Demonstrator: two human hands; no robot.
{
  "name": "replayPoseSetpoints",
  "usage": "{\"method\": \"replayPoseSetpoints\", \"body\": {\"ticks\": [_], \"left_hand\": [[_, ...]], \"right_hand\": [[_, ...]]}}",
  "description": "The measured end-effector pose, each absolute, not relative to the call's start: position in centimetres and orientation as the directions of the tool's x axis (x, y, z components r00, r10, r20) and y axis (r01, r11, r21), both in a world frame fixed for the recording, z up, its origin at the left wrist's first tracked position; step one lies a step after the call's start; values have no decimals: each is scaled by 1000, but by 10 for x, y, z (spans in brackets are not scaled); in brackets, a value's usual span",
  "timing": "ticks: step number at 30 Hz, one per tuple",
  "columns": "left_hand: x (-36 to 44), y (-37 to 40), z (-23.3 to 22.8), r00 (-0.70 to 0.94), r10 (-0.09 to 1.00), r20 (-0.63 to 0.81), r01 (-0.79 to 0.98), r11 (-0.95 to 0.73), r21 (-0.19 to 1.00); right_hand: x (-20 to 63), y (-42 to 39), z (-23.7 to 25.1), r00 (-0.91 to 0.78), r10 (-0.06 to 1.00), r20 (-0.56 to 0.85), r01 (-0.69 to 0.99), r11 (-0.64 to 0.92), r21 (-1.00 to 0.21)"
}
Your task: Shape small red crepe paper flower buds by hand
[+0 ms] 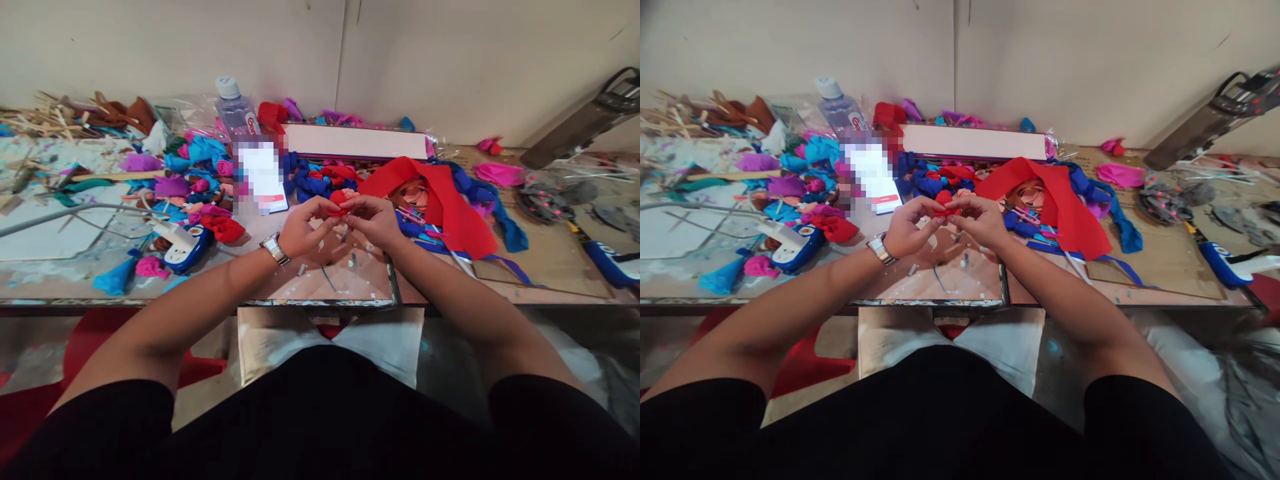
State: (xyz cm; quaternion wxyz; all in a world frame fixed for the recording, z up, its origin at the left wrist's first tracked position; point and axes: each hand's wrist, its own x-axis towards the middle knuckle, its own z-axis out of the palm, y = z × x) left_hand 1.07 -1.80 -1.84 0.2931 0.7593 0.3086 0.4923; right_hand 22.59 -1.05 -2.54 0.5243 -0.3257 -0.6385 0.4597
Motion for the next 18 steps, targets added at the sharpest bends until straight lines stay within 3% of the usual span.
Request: {"method": "replayPoseSetpoints", "body": {"ticks": [11, 18], "left_hand": [[10, -18, -23, 318, 745, 586, 147, -650, 746], [10, -21, -19, 308, 748, 587, 176, -651, 738]], "right_hand": [[223, -14, -23, -166, 892, 421, -73, 415, -907], [225, -16, -22, -210, 871, 444, -57, 443, -895]]}}
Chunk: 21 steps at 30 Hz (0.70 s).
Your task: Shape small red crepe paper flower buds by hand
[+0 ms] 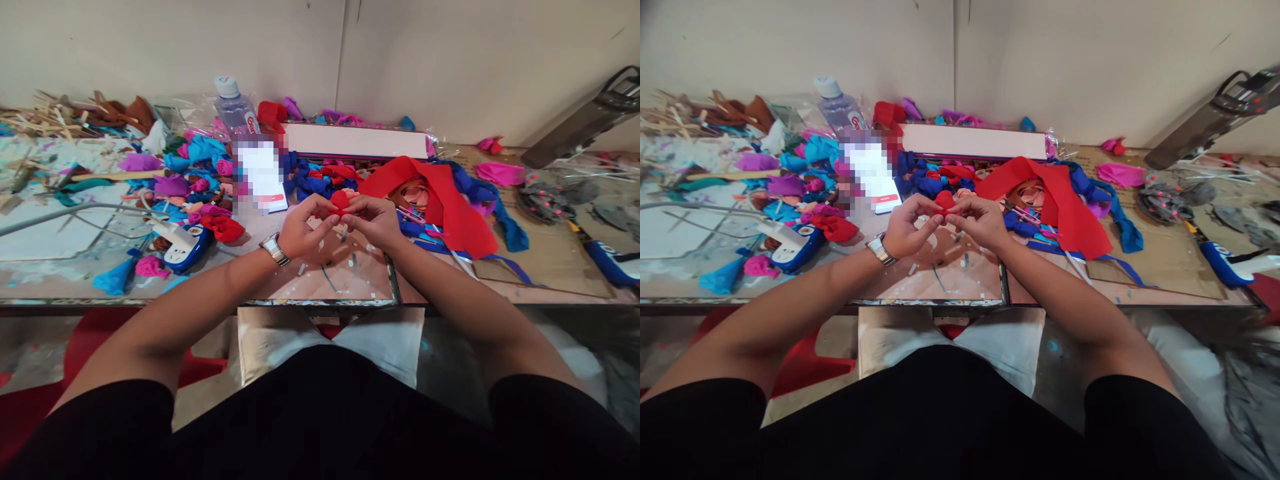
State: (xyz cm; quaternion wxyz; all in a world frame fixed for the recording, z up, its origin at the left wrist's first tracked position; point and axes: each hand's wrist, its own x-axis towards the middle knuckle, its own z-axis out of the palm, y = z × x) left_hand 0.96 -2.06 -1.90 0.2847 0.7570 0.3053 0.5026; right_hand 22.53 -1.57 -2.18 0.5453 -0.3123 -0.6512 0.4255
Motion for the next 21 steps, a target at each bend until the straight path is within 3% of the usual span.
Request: {"method": "replayPoseSetpoints", "body": {"ticks": [15, 21], "left_hand": [[11, -17, -22, 315, 647, 695, 146, -756, 638], [12, -14, -24, 252, 715, 653, 65, -685, 725]], "right_hand": [[226, -14, -25, -193, 844, 501, 35, 516, -856], [226, -13, -20, -213, 757, 618, 138, 650, -747]]}}
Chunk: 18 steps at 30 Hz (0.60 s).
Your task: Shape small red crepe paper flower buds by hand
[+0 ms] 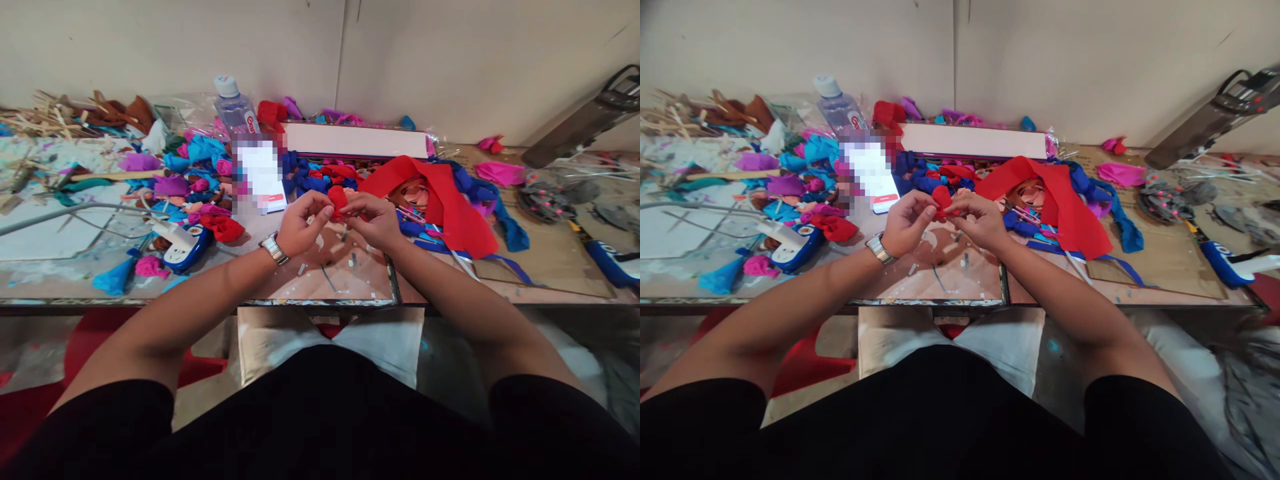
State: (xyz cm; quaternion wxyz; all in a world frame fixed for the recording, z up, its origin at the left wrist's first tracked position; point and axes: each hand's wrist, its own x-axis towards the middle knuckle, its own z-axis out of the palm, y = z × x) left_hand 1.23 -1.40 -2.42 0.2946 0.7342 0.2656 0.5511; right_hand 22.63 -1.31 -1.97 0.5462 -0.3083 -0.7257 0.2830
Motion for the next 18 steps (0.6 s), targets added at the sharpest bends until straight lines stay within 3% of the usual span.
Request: {"method": "replayPoseSetpoints", "body": {"ticks": [7, 13, 18], "left_hand": [[13, -10, -30, 261, 703, 662, 83, -699, 710], [11, -10, -31, 303, 704, 642, 127, -698, 705], [11, -12, -27, 316, 680, 661, 176, -727, 663]], "right_hand": [[230, -13, -18, -283, 703, 652, 234, 710, -664], [228, -14, -19, -359, 673, 646, 188, 730, -657], [227, -16, -21, -328, 734, 595, 179, 667, -723]]}}
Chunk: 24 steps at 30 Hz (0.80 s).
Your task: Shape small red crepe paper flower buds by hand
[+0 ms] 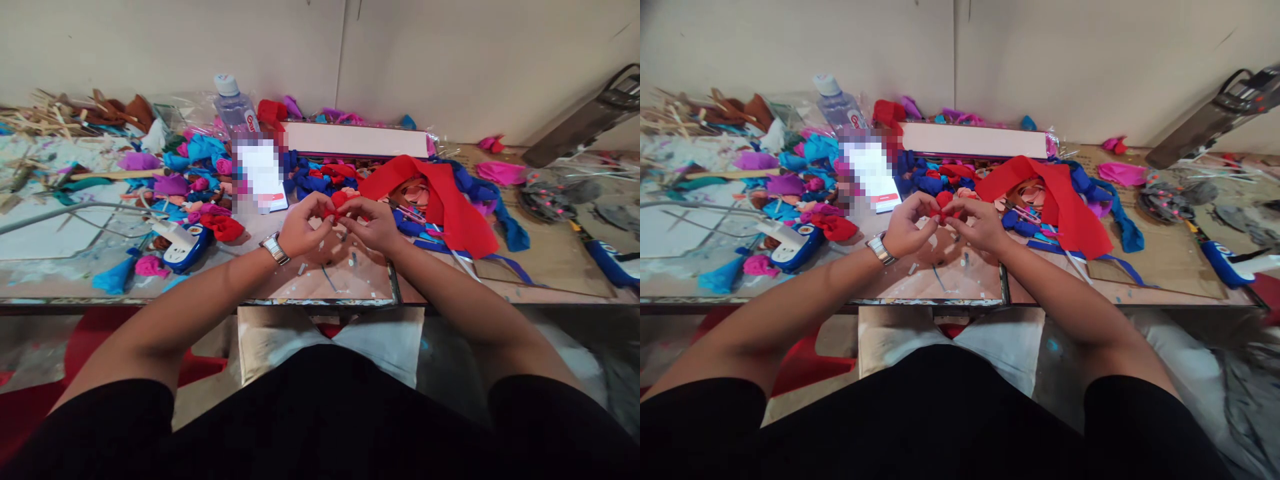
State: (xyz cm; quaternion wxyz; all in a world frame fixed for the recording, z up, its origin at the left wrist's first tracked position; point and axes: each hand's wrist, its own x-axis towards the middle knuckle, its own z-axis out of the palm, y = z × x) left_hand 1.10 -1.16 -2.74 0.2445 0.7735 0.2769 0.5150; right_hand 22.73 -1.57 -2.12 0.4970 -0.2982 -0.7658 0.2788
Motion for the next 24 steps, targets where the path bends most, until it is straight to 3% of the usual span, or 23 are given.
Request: {"method": "replayPoseSetpoints", "body": {"ticks": [12, 19, 24], "left_hand": [[11, -20, -19, 342, 617, 709, 283, -787, 548], [13, -19, -21, 356, 611, 707, 261, -792, 552], [13, -18, -23, 373, 635, 676, 260, -771, 581]], "right_hand": [[219, -18, -24, -230, 847, 478, -12, 489, -872], [217, -20, -22, -193, 899, 392, 8, 401, -916], [218, -17, -24, -259, 915, 309, -53, 306, -951]]}}
